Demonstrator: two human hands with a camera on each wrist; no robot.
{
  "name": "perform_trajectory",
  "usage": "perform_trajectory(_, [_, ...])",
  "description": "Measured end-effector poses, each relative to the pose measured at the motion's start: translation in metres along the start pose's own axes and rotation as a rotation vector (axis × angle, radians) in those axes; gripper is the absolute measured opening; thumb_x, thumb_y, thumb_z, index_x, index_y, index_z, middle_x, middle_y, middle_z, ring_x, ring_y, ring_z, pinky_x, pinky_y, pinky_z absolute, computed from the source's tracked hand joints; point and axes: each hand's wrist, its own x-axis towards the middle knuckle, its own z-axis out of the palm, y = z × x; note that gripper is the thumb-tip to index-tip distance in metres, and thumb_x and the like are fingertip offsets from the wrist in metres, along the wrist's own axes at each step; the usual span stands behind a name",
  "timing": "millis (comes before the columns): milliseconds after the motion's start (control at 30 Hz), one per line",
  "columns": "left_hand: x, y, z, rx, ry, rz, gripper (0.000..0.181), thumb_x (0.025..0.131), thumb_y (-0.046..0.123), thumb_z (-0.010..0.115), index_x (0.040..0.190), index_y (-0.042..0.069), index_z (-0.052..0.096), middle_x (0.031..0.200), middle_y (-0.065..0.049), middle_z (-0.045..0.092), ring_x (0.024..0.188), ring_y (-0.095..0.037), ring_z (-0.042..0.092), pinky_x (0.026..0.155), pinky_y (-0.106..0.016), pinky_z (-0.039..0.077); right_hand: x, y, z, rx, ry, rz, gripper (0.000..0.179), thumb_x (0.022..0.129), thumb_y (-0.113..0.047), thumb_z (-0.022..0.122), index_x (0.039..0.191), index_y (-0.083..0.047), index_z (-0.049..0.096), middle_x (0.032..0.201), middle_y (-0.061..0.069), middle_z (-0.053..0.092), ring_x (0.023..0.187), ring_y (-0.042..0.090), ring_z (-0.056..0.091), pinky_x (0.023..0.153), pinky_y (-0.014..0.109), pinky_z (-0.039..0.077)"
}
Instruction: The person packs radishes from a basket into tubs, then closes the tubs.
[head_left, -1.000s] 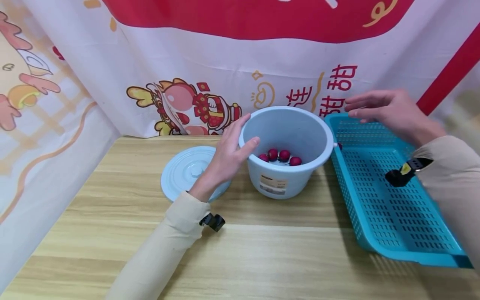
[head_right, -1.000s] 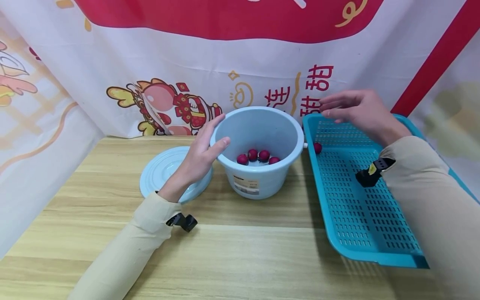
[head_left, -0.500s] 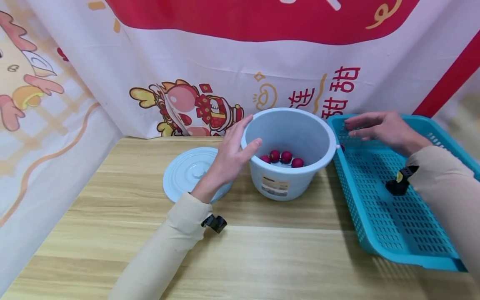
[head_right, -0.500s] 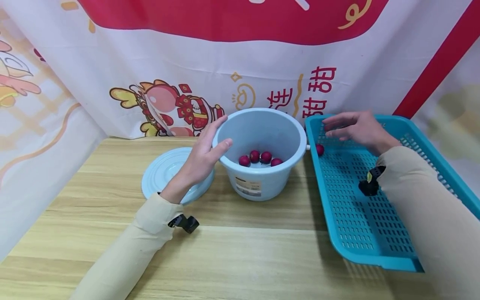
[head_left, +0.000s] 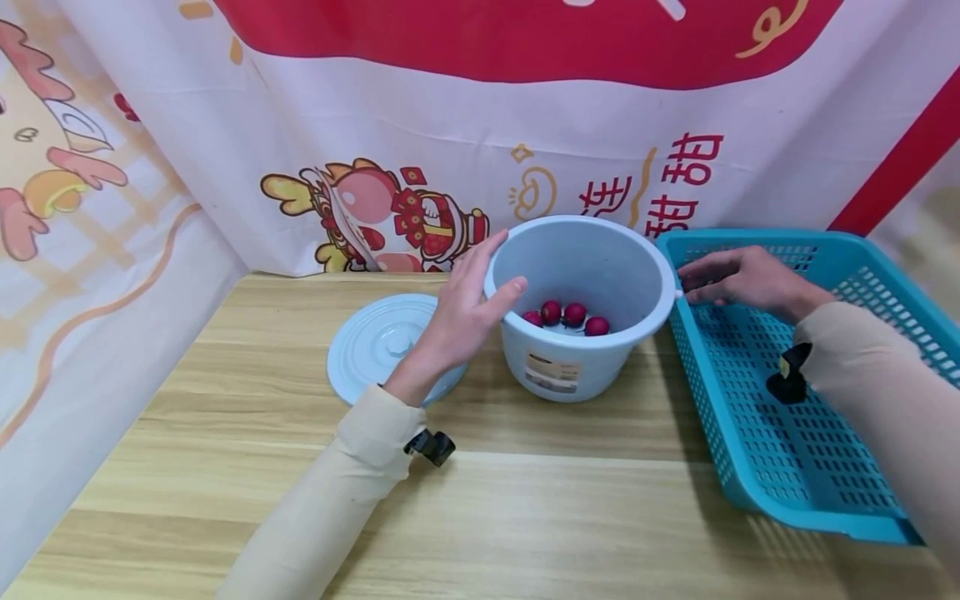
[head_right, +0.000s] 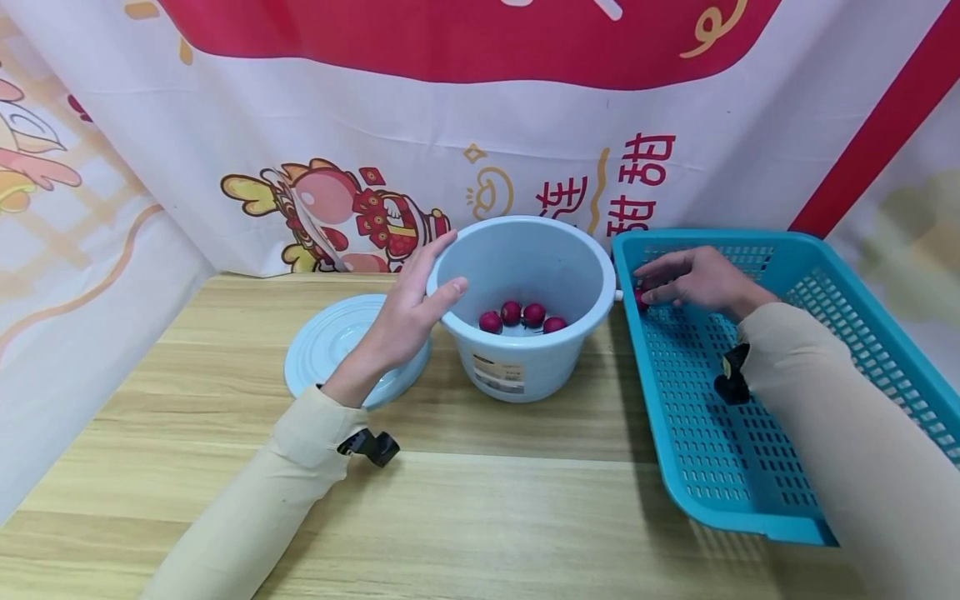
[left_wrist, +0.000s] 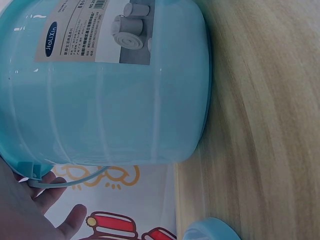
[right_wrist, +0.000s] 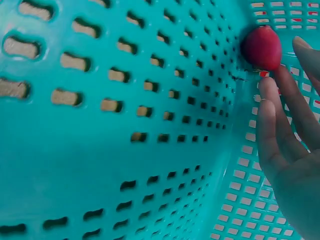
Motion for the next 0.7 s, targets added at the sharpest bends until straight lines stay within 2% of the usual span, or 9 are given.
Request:
perform_trajectory(133, [0.0002, 0.0001, -0.0004, 0.002, -0.003, 0.001, 0.078, 0.1, 0.053, 0.051, 0.169, 0.022, 0.029, 0.171, -0.005, 0.035, 0.151, -0.026, 0.037, 0.117, -0.06, 0.045, 0.0025, -0.0002, 0.0016, -0.031, -0.006, 0.014, 0.059, 0.101, -0.031, 0.073, 0.153, -0.009, 0.057, 0.15, 0.025, 0.061, 0.129, 0.04, 0.059, 0.094, 0.047, 0.061])
perform_trajectory(267, [0.0003, 0.0003, -0.0011, 0.002, -0.001, 0.004, 0.078, 0.1, 0.052, 0.051, 0.168, 0.021, 0.029, 0.171, -0.005, 0.035, 0.15, -0.027, 0.037, 0.117, -0.061, 0.045, 0.003, -0.0015, 0.0013, -0.067, -0.032, 0.015, 0.059, 0.101, -0.029, 0.074, 0.153, -0.006, 0.056, 0.149, 0.028, 0.059, 0.132, 0.047, 0.057, 0.098, 0.056, 0.06])
perform_trajectory(400, [-0.0001, 0.0003, -0.0011, 0.003, 0.0, 0.004, 0.079, 0.1, 0.053, 0.051, 0.168, 0.021, 0.029, 0.171, -0.006, 0.035, 0.149, -0.027, 0.037, 0.116, -0.06, 0.046, 0.003, 0.0005, 0.0019, -0.098, -0.058, 0.025, 0.057, 0.101, -0.027, 0.073, 0.151, -0.003, 0.057, 0.149, 0.031, 0.058, 0.132, 0.05, 0.057, 0.1, 0.059, 0.058])
perform_trajectory(700, [0.0007, -0.0006, 0.0005, -0.002, 0.0, 0.004, 0.079, 0.1, 0.054, 0.051, 0.168, 0.022, 0.029, 0.17, -0.005, 0.036, 0.148, -0.026, 0.038, 0.115, -0.06, 0.047, 0.0028, 0.002, 0.0027, -0.162, -0.02, 0.014, 0.046, 0.102, -0.023, 0.071, 0.142, -0.001, 0.064, 0.133, 0.03, 0.069, 0.109, 0.037, 0.072, 0.091, 0.055, 0.062])
